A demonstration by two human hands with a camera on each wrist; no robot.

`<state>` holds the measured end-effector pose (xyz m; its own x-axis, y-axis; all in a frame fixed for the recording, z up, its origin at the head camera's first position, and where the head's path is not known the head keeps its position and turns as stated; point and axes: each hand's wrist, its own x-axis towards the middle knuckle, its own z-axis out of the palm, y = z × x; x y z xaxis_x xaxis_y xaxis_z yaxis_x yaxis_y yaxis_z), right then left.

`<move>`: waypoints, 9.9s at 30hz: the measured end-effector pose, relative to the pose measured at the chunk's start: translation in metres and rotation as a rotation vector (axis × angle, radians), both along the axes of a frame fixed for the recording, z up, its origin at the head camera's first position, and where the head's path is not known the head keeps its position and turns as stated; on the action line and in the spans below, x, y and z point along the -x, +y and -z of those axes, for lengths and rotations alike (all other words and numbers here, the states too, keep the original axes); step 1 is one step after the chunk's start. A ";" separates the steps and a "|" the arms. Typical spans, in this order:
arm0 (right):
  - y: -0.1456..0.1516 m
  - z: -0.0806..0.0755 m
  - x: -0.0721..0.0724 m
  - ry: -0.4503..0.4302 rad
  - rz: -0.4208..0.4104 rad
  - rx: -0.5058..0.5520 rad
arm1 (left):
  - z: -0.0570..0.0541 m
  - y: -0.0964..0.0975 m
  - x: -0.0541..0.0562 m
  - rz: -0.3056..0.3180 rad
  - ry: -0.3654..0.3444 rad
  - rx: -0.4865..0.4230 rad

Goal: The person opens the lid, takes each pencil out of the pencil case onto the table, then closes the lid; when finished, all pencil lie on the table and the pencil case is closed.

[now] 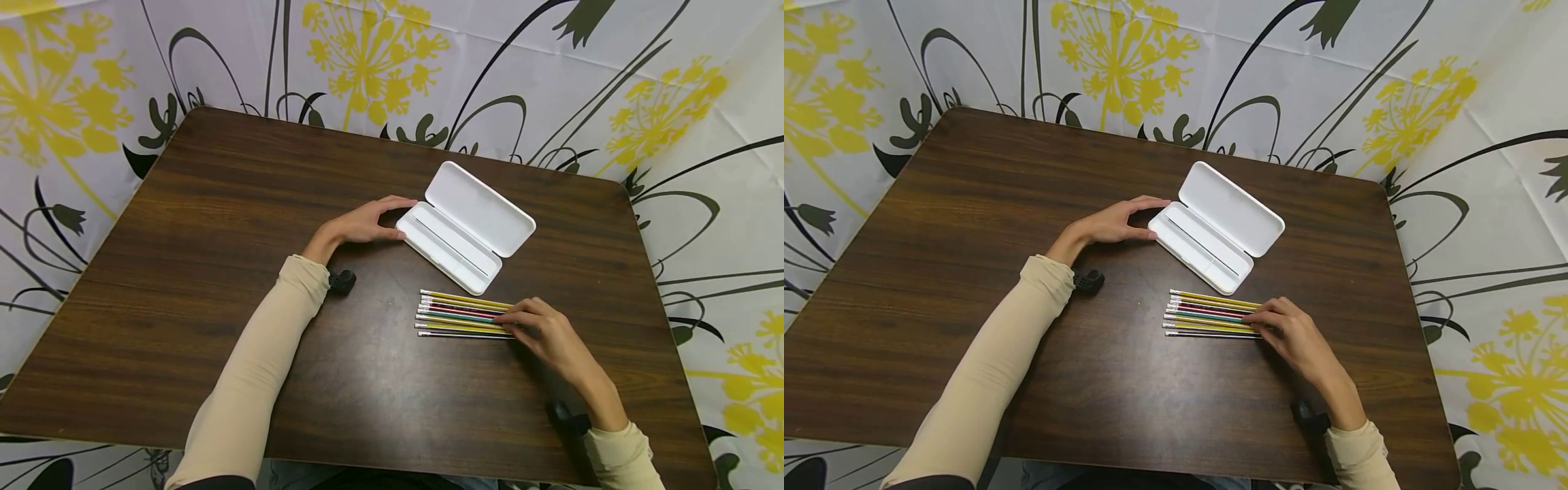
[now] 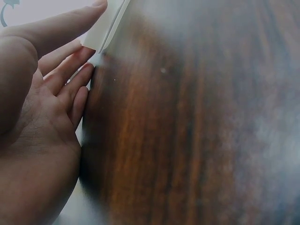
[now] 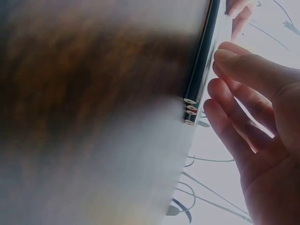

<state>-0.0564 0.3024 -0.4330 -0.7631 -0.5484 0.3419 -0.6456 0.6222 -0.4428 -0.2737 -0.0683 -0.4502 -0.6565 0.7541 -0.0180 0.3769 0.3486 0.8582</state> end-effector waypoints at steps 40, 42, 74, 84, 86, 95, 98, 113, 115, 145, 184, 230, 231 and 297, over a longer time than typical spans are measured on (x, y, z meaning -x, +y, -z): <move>-0.046 -0.035 0.101 -0.275 0.255 -0.057 | -0.003 -0.002 -0.005 -0.004 -0.016 -0.010; -0.048 -0.032 0.101 -0.299 0.236 -0.077 | -0.004 -0.002 -0.005 -0.001 -0.012 -0.010; -0.067 -0.025 0.101 -0.258 0.262 -0.244 | -0.006 0.001 -0.007 0.002 -0.013 0.003; -0.045 -0.038 0.099 -0.113 0.308 0.051 | -0.007 0.002 -0.007 0.001 -0.020 -0.004; -0.040 -0.047 0.099 -0.089 0.290 0.103 | -0.007 0.001 -0.007 -0.002 -0.020 -0.004; -0.025 -0.062 0.091 -0.086 0.217 0.132 | -0.032 -0.001 -0.021 0.008 -0.052 -0.011; -0.017 -0.059 0.081 -0.058 0.162 0.130 | -0.038 -0.001 -0.023 0.015 -0.046 -0.010; 0.008 -0.039 0.005 -0.115 -0.075 0.007 | -0.005 -0.001 -0.004 0.004 -0.005 -0.004; 0.007 -0.037 0.002 -0.126 -0.076 0.010 | -0.005 -0.001 -0.004 0.000 0.003 -0.004; 0.005 -0.008 -0.012 -0.059 -0.032 -0.006 | -0.007 0.002 -0.003 -0.002 0.015 -0.008; -0.063 -0.015 0.102 -0.125 0.294 -0.212 | -0.043 -0.001 -0.026 0.010 -0.033 -0.021; 0.009 -0.028 -0.016 -0.134 -0.053 -0.013 | -0.004 0.000 -0.003 -0.007 0.002 0.004; 0.010 -0.026 -0.018 -0.132 -0.054 -0.008 | -0.004 0.000 -0.003 -0.008 0.002 0.005; -0.015 -0.072 0.083 -0.298 0.521 0.505 | -0.004 0.000 -0.007 -0.025 -0.015 -0.003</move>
<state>-0.1395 0.2873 -0.3608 -0.9781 0.0733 0.1946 -0.1348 0.4891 -0.8617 -0.2671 -0.0679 -0.4457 -0.6749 0.7374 -0.0258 0.3551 0.3553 0.8647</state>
